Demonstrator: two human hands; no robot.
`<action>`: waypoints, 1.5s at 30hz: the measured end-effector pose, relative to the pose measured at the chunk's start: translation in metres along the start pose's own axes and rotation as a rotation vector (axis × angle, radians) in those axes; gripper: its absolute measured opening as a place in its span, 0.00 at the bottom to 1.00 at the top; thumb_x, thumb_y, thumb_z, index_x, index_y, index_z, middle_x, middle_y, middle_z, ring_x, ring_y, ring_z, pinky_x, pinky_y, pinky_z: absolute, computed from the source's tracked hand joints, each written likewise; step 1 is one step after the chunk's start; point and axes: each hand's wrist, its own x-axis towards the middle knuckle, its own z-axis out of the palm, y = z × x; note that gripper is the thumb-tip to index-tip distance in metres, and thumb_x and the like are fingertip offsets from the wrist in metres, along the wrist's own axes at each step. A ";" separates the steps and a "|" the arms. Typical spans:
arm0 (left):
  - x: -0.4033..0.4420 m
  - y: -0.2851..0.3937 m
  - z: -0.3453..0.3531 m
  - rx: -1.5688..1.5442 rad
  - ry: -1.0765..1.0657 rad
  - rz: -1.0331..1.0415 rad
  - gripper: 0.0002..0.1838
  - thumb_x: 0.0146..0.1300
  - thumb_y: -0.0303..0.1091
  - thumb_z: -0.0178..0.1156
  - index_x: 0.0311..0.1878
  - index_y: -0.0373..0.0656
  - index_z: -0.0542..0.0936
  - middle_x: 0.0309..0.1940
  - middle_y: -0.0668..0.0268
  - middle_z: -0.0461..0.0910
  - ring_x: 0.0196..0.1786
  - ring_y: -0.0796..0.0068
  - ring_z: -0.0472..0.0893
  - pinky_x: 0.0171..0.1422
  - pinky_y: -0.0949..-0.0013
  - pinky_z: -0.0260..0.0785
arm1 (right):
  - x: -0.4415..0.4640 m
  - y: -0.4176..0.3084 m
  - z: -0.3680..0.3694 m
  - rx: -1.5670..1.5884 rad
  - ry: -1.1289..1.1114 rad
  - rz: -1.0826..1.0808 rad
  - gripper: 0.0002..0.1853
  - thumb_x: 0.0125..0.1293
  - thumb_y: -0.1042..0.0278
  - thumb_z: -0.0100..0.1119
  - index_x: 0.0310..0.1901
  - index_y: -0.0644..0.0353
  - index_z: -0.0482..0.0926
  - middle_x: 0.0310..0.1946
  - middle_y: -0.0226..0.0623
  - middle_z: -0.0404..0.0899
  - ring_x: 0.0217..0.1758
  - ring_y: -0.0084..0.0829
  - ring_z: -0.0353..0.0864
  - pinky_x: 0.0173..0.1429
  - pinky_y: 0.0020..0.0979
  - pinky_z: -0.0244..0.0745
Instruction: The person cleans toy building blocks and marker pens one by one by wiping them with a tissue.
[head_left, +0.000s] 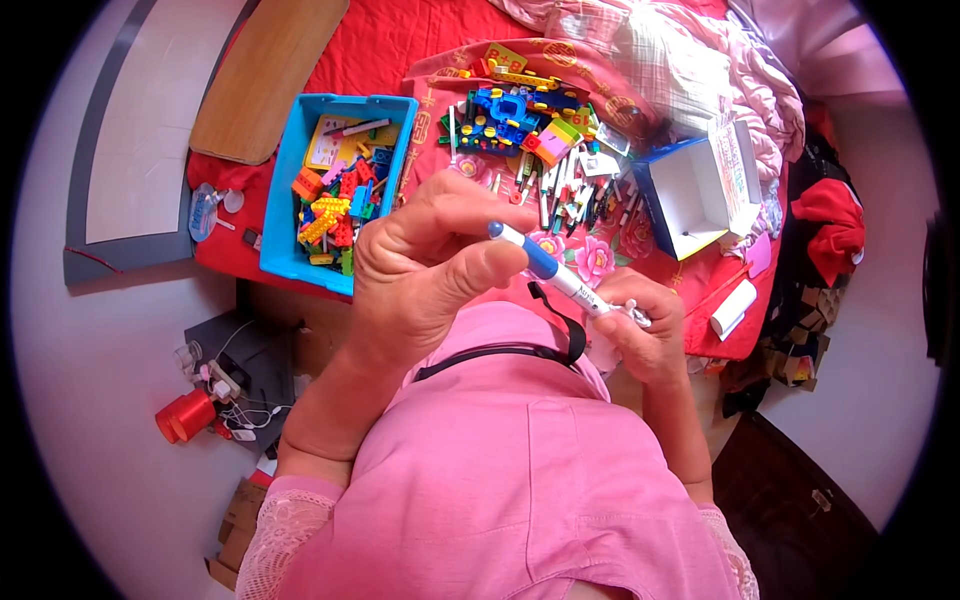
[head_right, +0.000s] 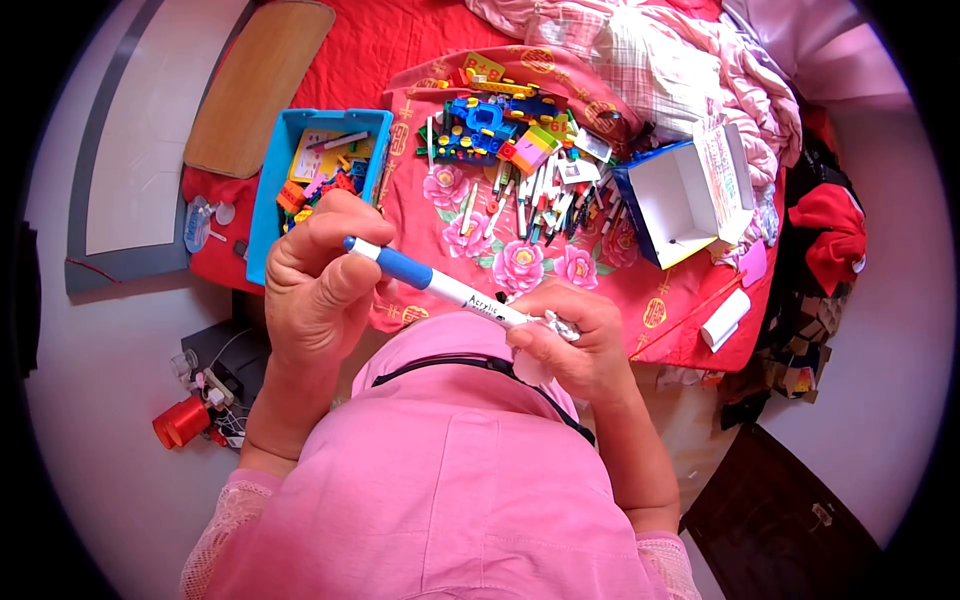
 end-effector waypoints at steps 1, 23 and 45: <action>0.000 0.001 0.001 -0.005 0.009 0.006 0.14 0.52 0.33 0.63 0.39 0.33 0.76 0.34 0.62 0.70 0.28 0.80 0.74 0.31 0.80 0.71 | 0.001 -0.002 0.000 -0.047 0.024 -0.032 0.06 0.50 0.78 0.61 0.32 0.66 0.77 0.23 0.33 0.75 0.25 0.20 0.71 0.29 0.21 0.63; -0.006 0.000 0.003 0.135 0.005 0.088 0.13 0.49 0.31 0.66 0.33 0.35 0.75 0.32 0.63 0.69 0.27 0.82 0.72 0.30 0.82 0.67 | 0.003 -0.002 0.010 -0.481 0.303 -0.383 0.10 0.43 0.78 0.66 0.30 0.61 0.77 0.21 0.32 0.74 0.22 0.26 0.71 0.26 0.24 0.63; 0.002 -0.003 -0.005 0.083 -0.189 0.125 0.15 0.55 0.40 0.61 0.33 0.34 0.76 0.29 0.64 0.68 0.31 0.76 0.69 0.31 0.78 0.63 | -0.010 0.015 0.003 0.745 -0.398 0.304 0.19 0.65 0.57 0.45 0.28 0.67 0.73 0.23 0.38 0.74 0.23 0.22 0.72 0.25 0.22 0.65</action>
